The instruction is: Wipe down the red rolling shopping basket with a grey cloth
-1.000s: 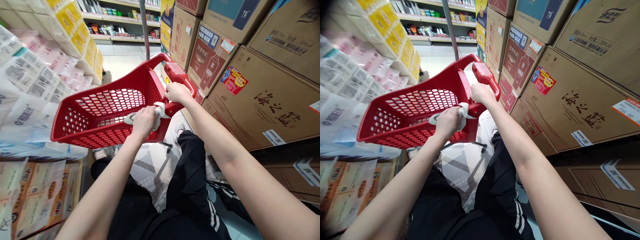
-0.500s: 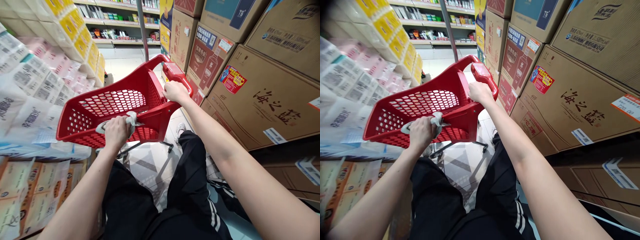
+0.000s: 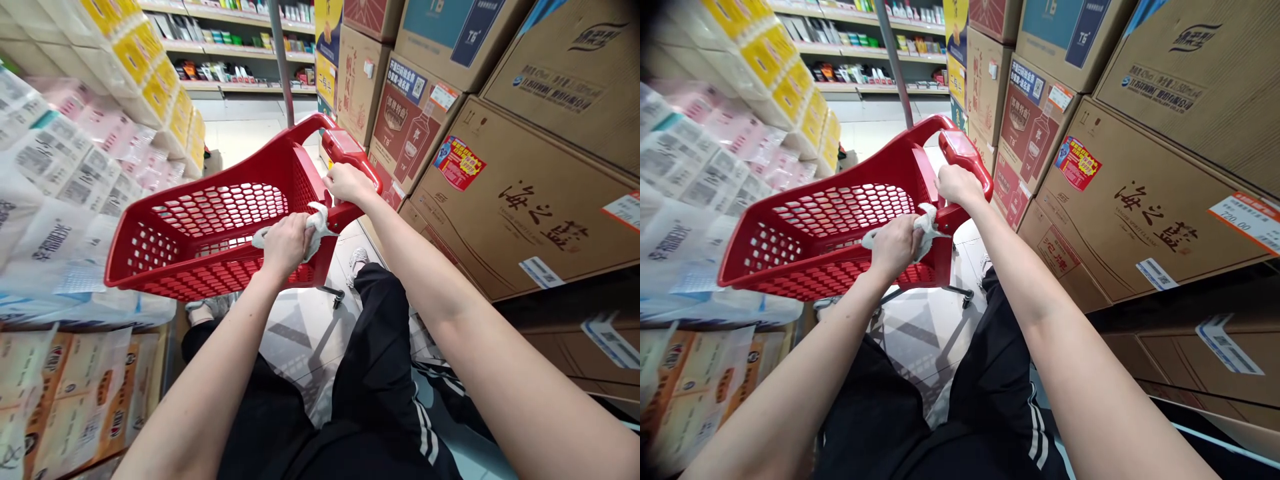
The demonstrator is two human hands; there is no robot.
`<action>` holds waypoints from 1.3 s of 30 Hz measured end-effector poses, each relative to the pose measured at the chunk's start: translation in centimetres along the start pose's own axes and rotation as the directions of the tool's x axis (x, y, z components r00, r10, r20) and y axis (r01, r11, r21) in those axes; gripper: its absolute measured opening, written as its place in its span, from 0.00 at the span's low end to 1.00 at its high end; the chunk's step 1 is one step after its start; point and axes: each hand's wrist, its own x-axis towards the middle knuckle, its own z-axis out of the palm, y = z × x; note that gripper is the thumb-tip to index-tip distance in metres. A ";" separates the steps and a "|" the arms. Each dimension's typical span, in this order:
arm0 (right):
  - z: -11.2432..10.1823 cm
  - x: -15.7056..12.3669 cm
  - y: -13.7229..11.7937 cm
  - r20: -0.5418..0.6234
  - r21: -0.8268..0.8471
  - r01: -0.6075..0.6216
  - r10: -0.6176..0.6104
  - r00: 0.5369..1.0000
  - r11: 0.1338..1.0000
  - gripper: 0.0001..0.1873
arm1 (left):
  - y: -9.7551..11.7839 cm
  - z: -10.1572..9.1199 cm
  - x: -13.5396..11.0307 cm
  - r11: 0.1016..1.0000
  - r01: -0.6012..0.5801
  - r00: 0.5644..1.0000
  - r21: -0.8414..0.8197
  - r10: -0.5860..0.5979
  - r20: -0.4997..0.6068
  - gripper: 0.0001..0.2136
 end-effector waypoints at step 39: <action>0.5 -1.0 -1.4 -0.176 -0.043 -0.087 0.079 0.981 0.995 0.25 | -8.7 -1.5 -7.8 0.936 0.130 0.987 0.326 -0.155 0.052 0.24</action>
